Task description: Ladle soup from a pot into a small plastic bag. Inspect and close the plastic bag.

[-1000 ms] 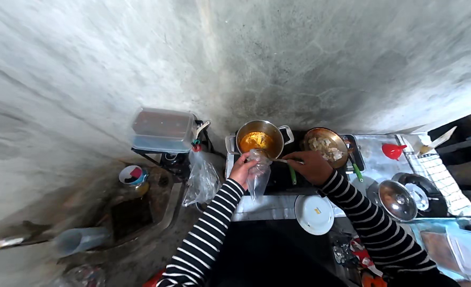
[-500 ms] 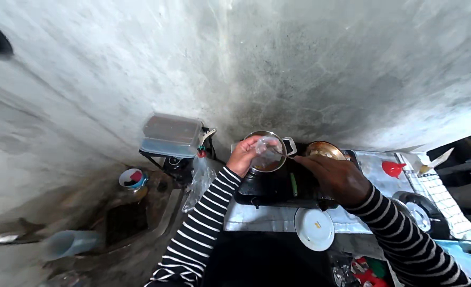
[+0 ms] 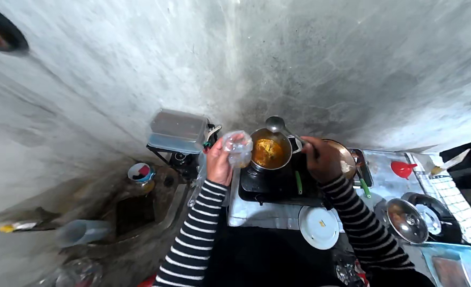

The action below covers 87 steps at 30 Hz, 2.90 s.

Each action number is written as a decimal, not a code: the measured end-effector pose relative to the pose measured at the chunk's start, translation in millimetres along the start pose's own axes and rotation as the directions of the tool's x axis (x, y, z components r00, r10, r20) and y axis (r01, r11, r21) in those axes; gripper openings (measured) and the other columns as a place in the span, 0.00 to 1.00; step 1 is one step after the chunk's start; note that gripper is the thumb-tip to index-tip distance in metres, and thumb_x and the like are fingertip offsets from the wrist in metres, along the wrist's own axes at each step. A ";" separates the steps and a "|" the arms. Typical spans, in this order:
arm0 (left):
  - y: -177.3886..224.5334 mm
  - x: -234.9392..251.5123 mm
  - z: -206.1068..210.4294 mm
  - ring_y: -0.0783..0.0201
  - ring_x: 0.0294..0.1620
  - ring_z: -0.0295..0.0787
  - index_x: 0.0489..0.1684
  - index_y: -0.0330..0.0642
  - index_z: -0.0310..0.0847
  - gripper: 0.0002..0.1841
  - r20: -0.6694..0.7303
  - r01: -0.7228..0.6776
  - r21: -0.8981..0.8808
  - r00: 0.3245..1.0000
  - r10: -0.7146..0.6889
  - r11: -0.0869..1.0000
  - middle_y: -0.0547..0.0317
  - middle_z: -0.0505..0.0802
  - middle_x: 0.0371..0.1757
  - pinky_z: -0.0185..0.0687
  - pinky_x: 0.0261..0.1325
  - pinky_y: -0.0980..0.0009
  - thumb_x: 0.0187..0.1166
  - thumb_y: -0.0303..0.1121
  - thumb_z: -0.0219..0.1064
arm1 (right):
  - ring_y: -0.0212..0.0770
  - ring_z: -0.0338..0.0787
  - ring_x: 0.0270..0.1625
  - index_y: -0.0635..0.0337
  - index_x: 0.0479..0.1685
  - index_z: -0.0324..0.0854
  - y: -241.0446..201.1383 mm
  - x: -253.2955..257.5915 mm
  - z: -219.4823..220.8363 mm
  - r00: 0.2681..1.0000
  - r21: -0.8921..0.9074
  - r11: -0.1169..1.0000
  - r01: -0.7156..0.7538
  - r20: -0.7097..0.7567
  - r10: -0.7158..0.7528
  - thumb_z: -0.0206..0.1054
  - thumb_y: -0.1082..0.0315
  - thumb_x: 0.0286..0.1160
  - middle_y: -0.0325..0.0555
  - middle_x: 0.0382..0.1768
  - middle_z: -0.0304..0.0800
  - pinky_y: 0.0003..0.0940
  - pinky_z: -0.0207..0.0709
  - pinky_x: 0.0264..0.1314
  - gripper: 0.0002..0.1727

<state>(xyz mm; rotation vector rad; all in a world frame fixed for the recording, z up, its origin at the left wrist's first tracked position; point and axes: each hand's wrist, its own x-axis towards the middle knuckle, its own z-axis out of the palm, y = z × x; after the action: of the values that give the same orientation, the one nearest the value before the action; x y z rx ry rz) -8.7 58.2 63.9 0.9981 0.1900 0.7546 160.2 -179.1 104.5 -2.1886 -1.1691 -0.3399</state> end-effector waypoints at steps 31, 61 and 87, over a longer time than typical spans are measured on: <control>-37.2 -66.1 -35.6 0.53 0.58 0.92 0.63 0.27 0.79 0.16 -0.284 0.106 0.139 0.957 -0.063 0.985 0.42 0.93 0.59 0.89 0.63 0.58 0.84 0.27 0.57 | 0.65 0.90 0.62 0.52 0.63 0.89 30.2 57.5 77.2 0.571 -0.278 0.844 -0.459 0.635 0.520 0.66 0.60 0.79 0.62 0.55 0.93 0.72 0.77 0.65 0.17; -14.0 58.1 65.9 0.60 0.54 0.94 0.65 0.44 0.85 0.17 0.184 0.161 0.188 0.963 -0.196 0.969 0.51 0.94 0.60 0.90 0.56 0.62 0.89 0.41 0.60 | 0.55 0.89 0.35 0.65 0.62 0.85 -23.2 45.1 -48.6 0.815 -0.408 0.718 0.564 0.133 -0.565 0.57 0.77 0.80 0.55 0.37 0.88 0.44 0.79 0.26 0.17; -1.8 -78.5 -43.5 0.59 0.45 0.95 0.65 0.37 0.72 0.14 -0.375 0.120 0.030 0.922 -0.100 0.992 0.48 0.94 0.52 0.94 0.42 0.66 0.84 0.25 0.58 | 0.70 0.88 0.65 0.74 0.73 0.74 33.0 34.7 115.6 0.655 -0.527 0.825 -0.202 0.553 0.514 0.63 0.75 0.82 0.69 0.78 0.72 0.65 0.85 0.60 0.22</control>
<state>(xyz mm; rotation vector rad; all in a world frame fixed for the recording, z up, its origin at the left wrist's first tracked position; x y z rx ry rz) -86.0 36.4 24.0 0.8770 0.5949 0.8350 199.7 -96.6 19.1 -3.0154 -0.9961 0.4977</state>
